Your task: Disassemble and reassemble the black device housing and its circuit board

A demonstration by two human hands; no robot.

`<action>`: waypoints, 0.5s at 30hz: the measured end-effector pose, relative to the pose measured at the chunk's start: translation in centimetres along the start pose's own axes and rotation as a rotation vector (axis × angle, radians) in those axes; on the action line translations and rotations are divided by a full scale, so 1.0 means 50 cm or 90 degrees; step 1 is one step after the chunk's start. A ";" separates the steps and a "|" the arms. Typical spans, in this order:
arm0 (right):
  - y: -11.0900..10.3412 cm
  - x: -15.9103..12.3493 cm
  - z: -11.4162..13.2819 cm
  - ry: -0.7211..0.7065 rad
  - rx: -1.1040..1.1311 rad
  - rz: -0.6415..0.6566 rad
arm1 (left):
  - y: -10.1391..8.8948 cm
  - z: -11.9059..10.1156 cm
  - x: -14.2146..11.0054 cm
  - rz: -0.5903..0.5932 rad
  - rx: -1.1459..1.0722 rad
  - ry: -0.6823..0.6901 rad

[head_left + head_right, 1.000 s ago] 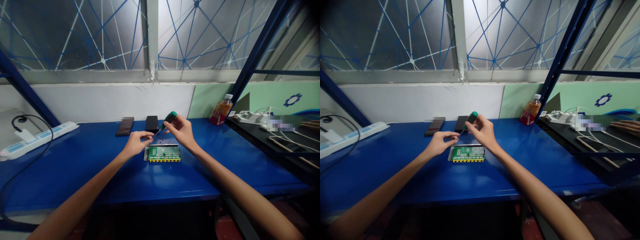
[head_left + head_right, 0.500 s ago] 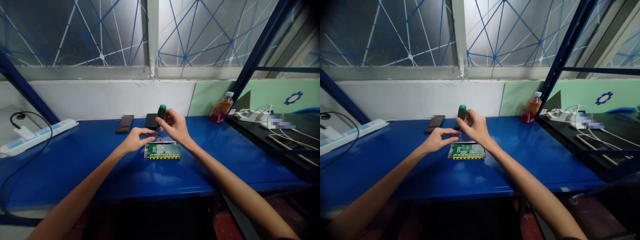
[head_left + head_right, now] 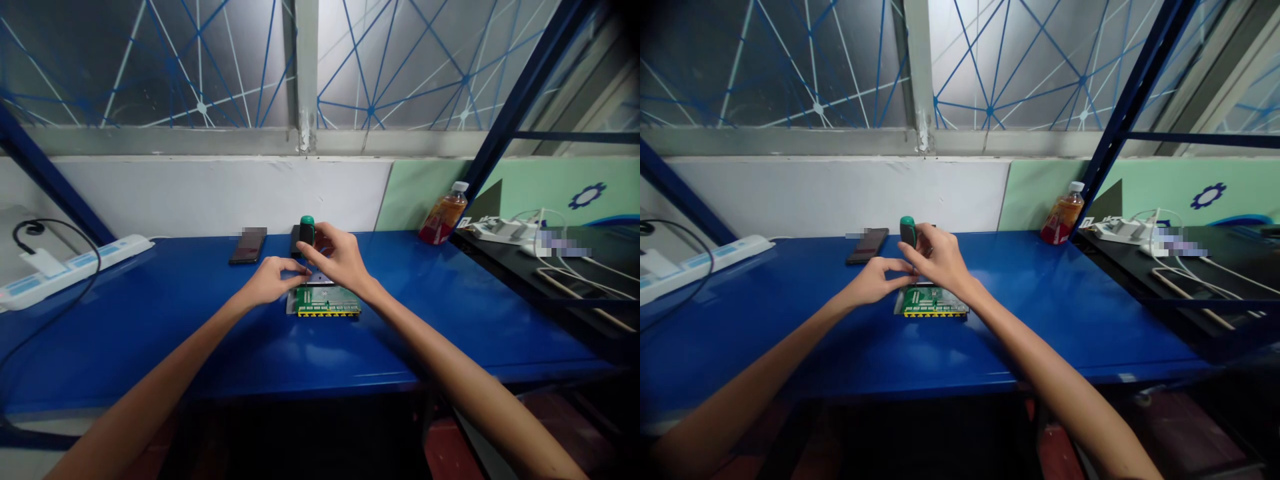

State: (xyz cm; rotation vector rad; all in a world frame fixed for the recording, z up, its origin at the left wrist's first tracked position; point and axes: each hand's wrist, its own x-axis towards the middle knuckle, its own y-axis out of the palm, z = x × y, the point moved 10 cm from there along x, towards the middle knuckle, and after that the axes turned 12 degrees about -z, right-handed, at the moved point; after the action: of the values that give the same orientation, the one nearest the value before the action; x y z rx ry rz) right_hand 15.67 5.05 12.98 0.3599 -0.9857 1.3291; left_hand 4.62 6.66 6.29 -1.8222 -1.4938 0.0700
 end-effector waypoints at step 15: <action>-0.007 -0.017 -0.006 0.012 -0.005 -0.007 | 0.007 -0.014 -0.003 0.020 0.025 0.020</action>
State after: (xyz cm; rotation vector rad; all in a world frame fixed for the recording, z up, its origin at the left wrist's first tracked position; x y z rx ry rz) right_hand 16.16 4.64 12.29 0.3452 -0.9717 1.3166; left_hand 5.21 6.16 6.50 -1.8074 -1.4325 0.0840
